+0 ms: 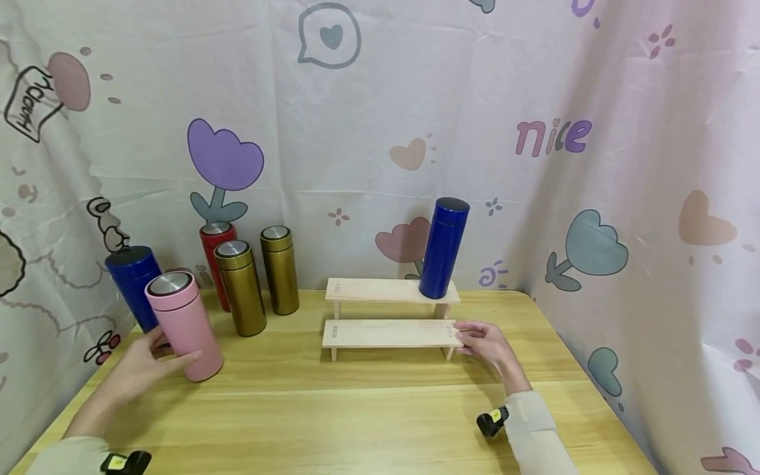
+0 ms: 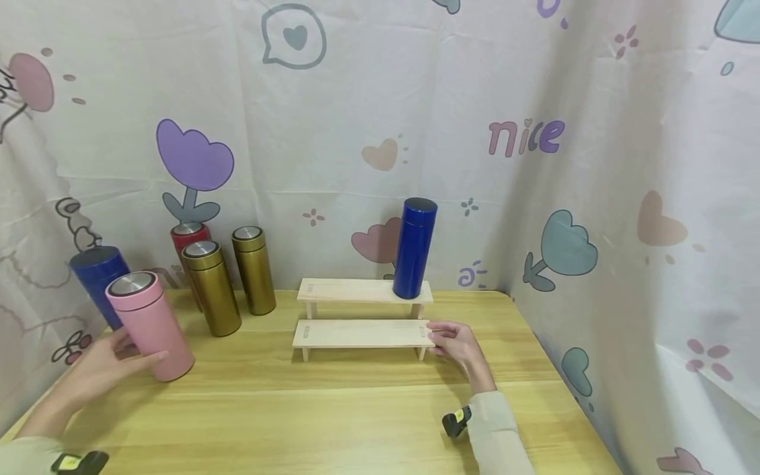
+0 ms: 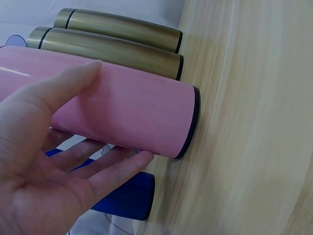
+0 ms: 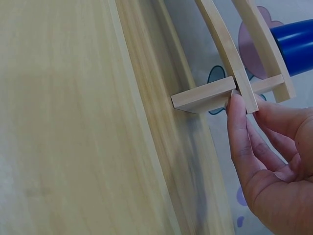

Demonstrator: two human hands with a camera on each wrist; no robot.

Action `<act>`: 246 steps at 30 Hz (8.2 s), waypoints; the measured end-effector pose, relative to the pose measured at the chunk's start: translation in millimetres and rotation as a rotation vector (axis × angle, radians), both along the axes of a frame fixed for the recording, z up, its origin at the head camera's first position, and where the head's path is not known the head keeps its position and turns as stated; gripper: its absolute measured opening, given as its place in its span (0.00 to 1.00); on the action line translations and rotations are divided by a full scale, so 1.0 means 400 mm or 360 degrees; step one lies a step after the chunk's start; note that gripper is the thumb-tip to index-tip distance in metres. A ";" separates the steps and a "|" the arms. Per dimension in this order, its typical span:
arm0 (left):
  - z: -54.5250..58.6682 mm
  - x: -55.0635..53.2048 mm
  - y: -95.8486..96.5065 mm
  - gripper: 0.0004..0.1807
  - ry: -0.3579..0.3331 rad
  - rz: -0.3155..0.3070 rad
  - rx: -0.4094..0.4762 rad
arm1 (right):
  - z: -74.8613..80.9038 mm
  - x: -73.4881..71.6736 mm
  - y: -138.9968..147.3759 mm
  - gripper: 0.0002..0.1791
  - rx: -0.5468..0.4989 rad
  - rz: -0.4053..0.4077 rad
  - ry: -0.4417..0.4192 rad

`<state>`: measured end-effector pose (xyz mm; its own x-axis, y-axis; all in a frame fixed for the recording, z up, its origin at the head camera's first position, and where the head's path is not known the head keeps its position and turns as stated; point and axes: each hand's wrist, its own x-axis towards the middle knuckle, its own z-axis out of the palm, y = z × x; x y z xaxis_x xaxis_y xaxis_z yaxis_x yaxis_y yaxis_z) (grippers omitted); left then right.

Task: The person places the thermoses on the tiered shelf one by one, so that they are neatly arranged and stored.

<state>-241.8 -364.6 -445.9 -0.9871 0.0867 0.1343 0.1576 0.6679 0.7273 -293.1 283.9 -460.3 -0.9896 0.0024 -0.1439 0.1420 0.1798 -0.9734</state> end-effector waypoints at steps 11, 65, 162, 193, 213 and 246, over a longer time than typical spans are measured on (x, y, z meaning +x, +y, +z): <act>0.008 -0.003 0.000 0.45 0.0009 0.0032 -0.0055 | 0.000 -0.011 0.001 0.23 0.0016 0.0008 0.0000; 0.043 -0.004 0.051 0.47 0.0036 0.0108 -0.0001 | -0.001 -0.001 0.001 0.22 0.0018 -0.0011 0.0002; 0.165 -0.097 0.303 0.43 0.0186 -0.0135 0.0137 | 0.002 0.005 0.001 0.23 0.0016 0.0023 0.0010; 0.195 -0.136 0.389 0.39 0.0262 -0.0222 0.0214 | -0.004 0.003 0.002 0.23 0.0002 0.0018 0.0011; 0.215 -0.156 0.436 0.43 0.0220 -0.0260 0.0284 | 0.003 -0.001 0.005 0.23 0.0013 0.0026 -0.0016; 0.226 -0.181 0.522 0.41 0.0271 -0.0352 0.0327 | -0.003 -0.002 0.004 0.23 -0.0014 -0.0003 -0.0033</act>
<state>-314.2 -155.8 -355.3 -0.9094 0.2503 0.3321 0.4129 0.4464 0.7939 -294.0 285.5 -461.5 -0.9864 0.0028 -0.1644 0.1624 0.1709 -0.9718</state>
